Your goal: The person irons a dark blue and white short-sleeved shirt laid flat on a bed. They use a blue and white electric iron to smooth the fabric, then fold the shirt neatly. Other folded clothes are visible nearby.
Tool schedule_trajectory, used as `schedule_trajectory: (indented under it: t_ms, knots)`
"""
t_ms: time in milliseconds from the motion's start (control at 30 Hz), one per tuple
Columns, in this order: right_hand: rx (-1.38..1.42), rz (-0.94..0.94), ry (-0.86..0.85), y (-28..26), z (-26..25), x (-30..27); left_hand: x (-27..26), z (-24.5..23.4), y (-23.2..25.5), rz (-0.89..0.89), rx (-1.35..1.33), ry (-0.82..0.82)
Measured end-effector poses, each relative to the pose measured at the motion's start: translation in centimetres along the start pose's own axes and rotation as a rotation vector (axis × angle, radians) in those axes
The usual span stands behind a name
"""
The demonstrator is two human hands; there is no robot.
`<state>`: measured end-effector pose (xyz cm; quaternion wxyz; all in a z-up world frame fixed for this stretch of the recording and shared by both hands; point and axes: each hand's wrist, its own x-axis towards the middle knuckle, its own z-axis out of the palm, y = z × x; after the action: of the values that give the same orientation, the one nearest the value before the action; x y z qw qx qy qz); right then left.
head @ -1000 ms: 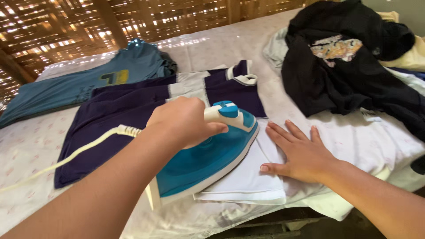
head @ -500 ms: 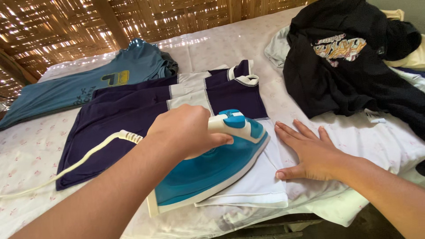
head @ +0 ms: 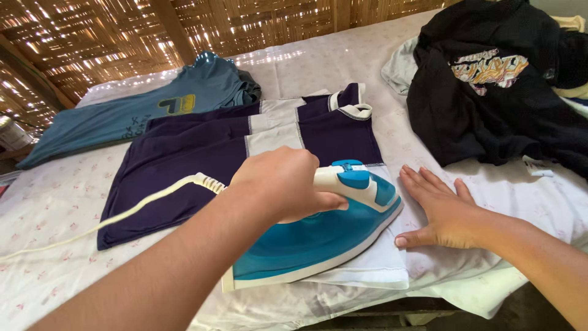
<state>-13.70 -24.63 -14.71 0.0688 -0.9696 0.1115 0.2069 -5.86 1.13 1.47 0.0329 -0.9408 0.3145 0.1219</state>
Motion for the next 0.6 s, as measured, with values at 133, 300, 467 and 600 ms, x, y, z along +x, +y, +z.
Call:
schedule_trajectory:
  t_ms: [133,300,467,600]
  knots:
    - [-0.006,-0.004,-0.024,0.1,-0.4,-0.4,1.3,0.6,1.0,-0.094,-0.105,0.102]
    - [0.049,-0.009,-0.008,-0.1,-0.6,-0.5,2.7,0.3,1.4,-0.112,-0.124,0.124]
    - [0.124,-0.048,-0.034,0.9,-1.0,-0.1,0.6,0.2,0.1,0.003,-0.037,0.014]
    - [0.342,-0.118,0.045,2.6,-0.9,1.3,0.1,0.4,0.4,-0.048,-0.02,0.045]
